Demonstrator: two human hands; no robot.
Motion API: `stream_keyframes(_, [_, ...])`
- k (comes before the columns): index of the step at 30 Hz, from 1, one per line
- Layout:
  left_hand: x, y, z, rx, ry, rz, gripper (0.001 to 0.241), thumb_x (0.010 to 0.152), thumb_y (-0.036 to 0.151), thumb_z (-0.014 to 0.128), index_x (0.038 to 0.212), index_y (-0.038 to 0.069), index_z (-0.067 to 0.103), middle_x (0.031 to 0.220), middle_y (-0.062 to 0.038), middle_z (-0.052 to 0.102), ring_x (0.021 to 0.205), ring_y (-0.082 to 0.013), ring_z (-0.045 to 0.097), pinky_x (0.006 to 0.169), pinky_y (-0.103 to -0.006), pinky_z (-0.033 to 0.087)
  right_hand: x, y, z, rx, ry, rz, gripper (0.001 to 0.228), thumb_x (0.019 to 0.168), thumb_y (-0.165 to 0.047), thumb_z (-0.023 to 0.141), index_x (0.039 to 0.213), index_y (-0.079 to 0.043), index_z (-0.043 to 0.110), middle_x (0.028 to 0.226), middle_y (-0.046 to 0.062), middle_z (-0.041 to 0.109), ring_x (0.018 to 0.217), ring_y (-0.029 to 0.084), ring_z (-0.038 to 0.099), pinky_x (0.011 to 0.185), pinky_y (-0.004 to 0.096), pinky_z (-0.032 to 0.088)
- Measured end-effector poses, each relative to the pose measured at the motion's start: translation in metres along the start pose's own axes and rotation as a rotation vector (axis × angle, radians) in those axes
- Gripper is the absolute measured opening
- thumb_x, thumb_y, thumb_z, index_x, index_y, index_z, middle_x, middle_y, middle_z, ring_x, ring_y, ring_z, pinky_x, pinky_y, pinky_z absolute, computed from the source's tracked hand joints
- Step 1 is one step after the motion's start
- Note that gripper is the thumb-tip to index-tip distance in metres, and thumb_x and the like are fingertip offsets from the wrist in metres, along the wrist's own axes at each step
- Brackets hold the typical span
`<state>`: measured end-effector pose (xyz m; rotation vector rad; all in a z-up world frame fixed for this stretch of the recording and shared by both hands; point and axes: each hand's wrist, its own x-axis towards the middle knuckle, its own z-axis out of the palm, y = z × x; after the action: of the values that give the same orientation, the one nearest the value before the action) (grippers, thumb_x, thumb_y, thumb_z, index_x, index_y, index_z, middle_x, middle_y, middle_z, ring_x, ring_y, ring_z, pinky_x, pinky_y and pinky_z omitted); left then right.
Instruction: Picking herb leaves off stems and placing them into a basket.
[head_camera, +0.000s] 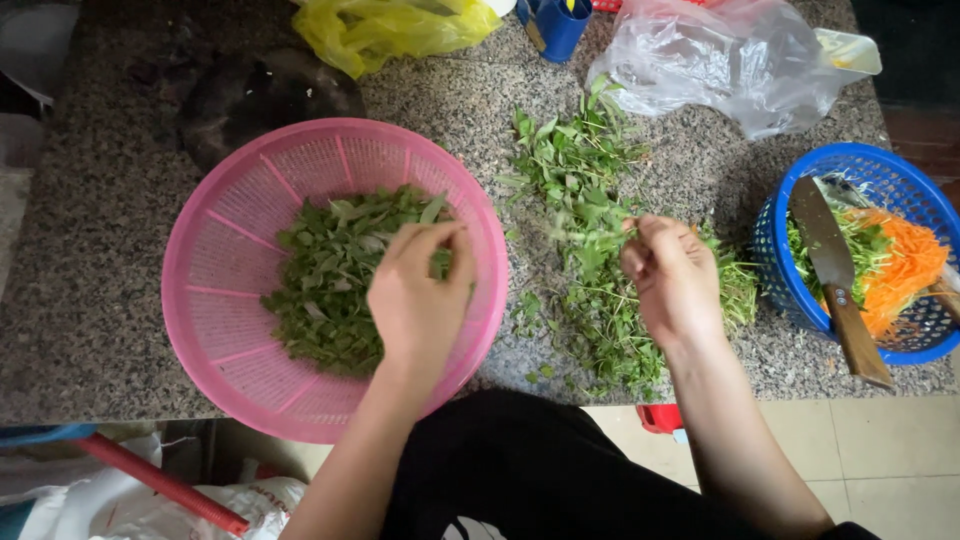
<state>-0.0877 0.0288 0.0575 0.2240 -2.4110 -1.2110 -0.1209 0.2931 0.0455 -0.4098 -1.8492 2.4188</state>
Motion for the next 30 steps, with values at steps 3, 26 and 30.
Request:
stream_keyframes(3, [0.008,-0.014,-0.009,0.102,-0.027,-0.048,0.012,0.1,0.021,0.07,0.102,0.02,0.082,0.095,0.004,0.076,0.085,-0.0174,0.077,0.072,-0.0354,0.063,-0.001,-0.016,0.005,0.015,0.02,0.005,0.007,0.106,-0.014,0.063,0.1,-0.01,0.061,0.098,0.004,0.067,0.063,0.006,0.046,0.064,0.023,0.041])
stream_keyframes(26, [0.026,0.014,0.005,-0.1,-0.245,0.41,0.036,0.102,0.025,0.066,0.138,0.022,0.067,0.127,-0.001,0.072,0.107,-0.0258,0.076,0.08,-0.043,0.063,0.012,-0.012,-0.013,0.363,-0.167,0.52,0.011,0.1,-0.017,0.063,0.096,-0.009,0.058,0.082,-0.003,0.05,0.06,0.001,0.042,0.056,0.017,0.037])
stream_keyframes(30, [0.028,0.003,0.015,-0.057,-0.296,0.378,0.028,0.103,0.031,0.067,0.129,0.027,0.073,0.117,0.005,0.075,0.101,-0.0186,0.077,0.077,-0.0348,0.063,0.014,-0.008,-0.02,0.396,-0.177,0.538,0.012,0.101,-0.017,0.061,0.095,-0.006,0.059,0.086,0.0,0.054,0.061,0.002,0.043,0.056,0.017,0.036])
